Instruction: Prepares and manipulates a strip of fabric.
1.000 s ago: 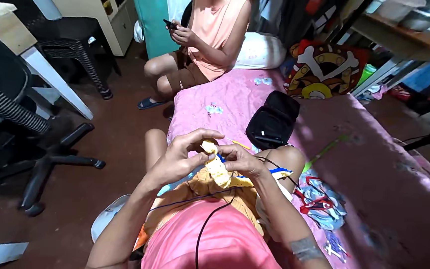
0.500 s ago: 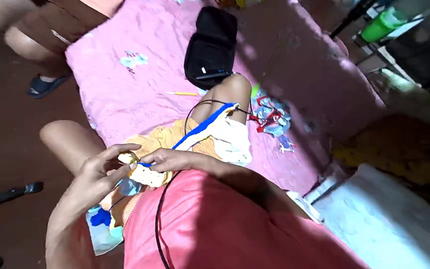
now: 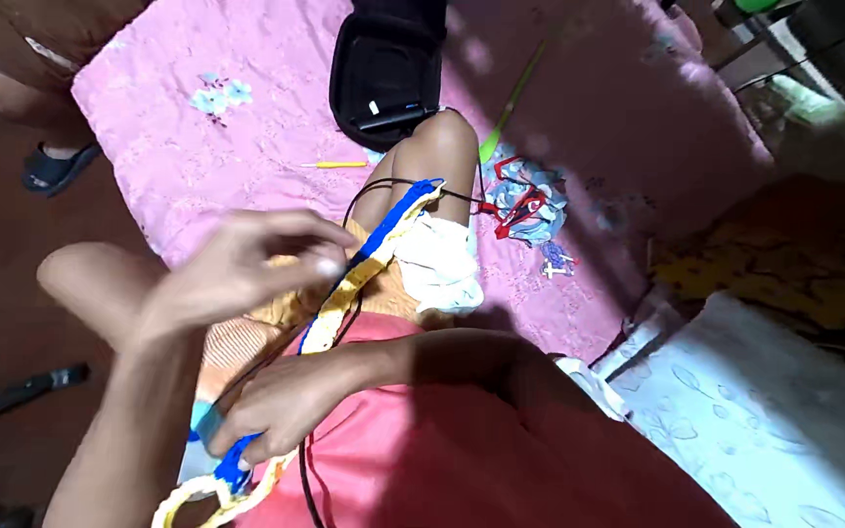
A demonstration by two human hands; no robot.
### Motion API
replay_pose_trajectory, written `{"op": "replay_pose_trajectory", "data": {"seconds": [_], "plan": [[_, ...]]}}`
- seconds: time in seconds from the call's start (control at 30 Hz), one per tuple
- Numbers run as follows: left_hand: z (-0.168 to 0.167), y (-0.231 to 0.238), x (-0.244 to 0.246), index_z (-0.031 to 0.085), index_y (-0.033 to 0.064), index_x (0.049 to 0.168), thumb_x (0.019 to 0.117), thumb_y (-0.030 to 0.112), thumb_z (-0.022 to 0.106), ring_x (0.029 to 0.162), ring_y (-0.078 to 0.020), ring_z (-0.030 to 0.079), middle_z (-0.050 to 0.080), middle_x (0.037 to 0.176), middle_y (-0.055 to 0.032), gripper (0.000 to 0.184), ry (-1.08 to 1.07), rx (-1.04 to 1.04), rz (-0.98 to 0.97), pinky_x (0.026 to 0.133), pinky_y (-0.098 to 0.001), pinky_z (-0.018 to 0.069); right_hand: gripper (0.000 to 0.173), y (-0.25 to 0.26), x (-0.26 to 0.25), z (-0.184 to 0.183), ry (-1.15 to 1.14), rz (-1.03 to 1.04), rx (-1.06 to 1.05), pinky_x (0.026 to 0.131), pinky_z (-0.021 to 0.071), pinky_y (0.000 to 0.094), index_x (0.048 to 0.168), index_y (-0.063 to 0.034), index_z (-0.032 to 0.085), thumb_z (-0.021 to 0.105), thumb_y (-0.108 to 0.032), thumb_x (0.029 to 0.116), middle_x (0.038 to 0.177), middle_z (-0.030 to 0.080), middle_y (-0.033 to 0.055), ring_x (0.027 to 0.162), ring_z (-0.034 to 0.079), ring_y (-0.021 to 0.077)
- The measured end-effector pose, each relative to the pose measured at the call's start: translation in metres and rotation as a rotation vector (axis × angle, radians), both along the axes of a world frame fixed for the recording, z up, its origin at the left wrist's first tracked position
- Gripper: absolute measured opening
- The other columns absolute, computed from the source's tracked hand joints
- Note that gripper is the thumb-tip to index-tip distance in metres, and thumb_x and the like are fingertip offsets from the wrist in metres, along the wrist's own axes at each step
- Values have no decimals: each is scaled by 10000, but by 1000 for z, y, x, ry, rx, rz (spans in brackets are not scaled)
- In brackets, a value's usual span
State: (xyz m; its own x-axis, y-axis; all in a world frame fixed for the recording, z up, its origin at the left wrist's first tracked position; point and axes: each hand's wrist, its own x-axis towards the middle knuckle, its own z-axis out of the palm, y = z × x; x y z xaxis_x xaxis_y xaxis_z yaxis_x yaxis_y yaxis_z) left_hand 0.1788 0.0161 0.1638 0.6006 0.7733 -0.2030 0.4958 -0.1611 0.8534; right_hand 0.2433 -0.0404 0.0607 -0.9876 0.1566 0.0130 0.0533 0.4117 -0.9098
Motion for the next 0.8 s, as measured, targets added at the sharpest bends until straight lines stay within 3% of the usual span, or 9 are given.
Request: {"op": "replay_pose_trajectory", "data": {"seconds": [0.03, 0.1, 0.17, 0.27, 0.43, 0.57, 0.67, 0.73, 0.8], "plan": [[-32, 14, 6, 740, 67, 1065, 929, 135, 625, 840, -84, 691, 723, 939, 9, 191, -78, 147, -232, 775, -274, 598, 203, 6, 0, -5, -28, -24, 21, 815, 514, 535, 1123, -51, 736, 619, -162, 1000, 973, 722, 134, 955, 682, 295], [-58, 30, 47, 762, 157, 1107, 939, 270, 630, 916, -51, 684, 722, 1032, 58, 241, -83, 309, -470, 806, -289, 597, 238, 16, 15, 6, -160, -157, 34, 925, 491, 511, 1137, -47, 742, 606, -197, 1012, 1068, 726, 144, 1061, 663, 284], [-69, 37, 88, 753, 110, 1164, 946, 156, 639, 1022, -166, 678, 715, 1132, -31, 250, -2, 413, -581, 893, -404, 556, 293, 18, 39, 39, -418, -353, -49, 1091, 432, 427, 1256, -38, 697, 630, -182, 1010, 1279, 686, 124, 1241, 609, 231], [-98, 51, 124, 731, 41, 1165, 857, 5, 714, 1119, -315, 659, 693, 1184, -134, 311, 164, 605, -602, 950, -496, 536, 338, 29, 50, 6, -507, -409, 22, 1080, 425, 492, 1304, 23, 642, 553, -173, 1044, 1324, 643, 211, 1257, 592, 316], [-128, 61, 132, 745, 17, 1032, 964, 85, 625, 1071, -380, 656, 705, 1045, -173, 154, 399, 658, -603, 916, -542, 513, 365, 37, 58, -8, -593, -431, 31, 1145, 363, 456, 1339, 26, 635, 470, -179, 1086, 1416, 601, 211, 1360, 538, 308], [-85, 63, 118, 724, 40, 902, 957, 137, 624, 762, -303, 672, 667, 762, -117, 150, 224, 506, -450, 705, -537, 525, 320, 47, 44, -38, -447, -338, 137, 1072, 414, 532, 1255, 73, 656, 469, -107, 1067, 1291, 643, 280, 1257, 588, 397], [-30, 59, 111, 600, 109, 690, 955, 176, 615, 517, -37, 495, 515, 567, 51, 274, -141, 222, -293, 500, -238, 405, 270, 65, 40, -75, -250, -330, -38, 983, 444, 598, 1175, 103, 669, 544, -88, 1029, 1163, 666, 312, 1133, 629, 428], [-3, 45, 105, 605, 159, 673, 963, 171, 604, 518, 31, 508, 548, 575, 88, 290, -522, -79, -216, 500, -135, 425, 256, 66, 49, -75, -124, -323, -31, 892, 491, 586, 1122, 127, 679, 560, -68, 1007, 1056, 685, 319, 1013, 667, 422], [18, 25, 98, 686, 172, 777, 985, 260, 649, 615, 23, 603, 638, 674, 71, 229, -782, -221, -226, 583, -145, 517, 266, 55, 62, -16, -293, -347, -68, 1007, 455, 519, 1178, 162, 650, 520, -11, 1023, 1160, 661, 338, 1114, 638, 413]]}}
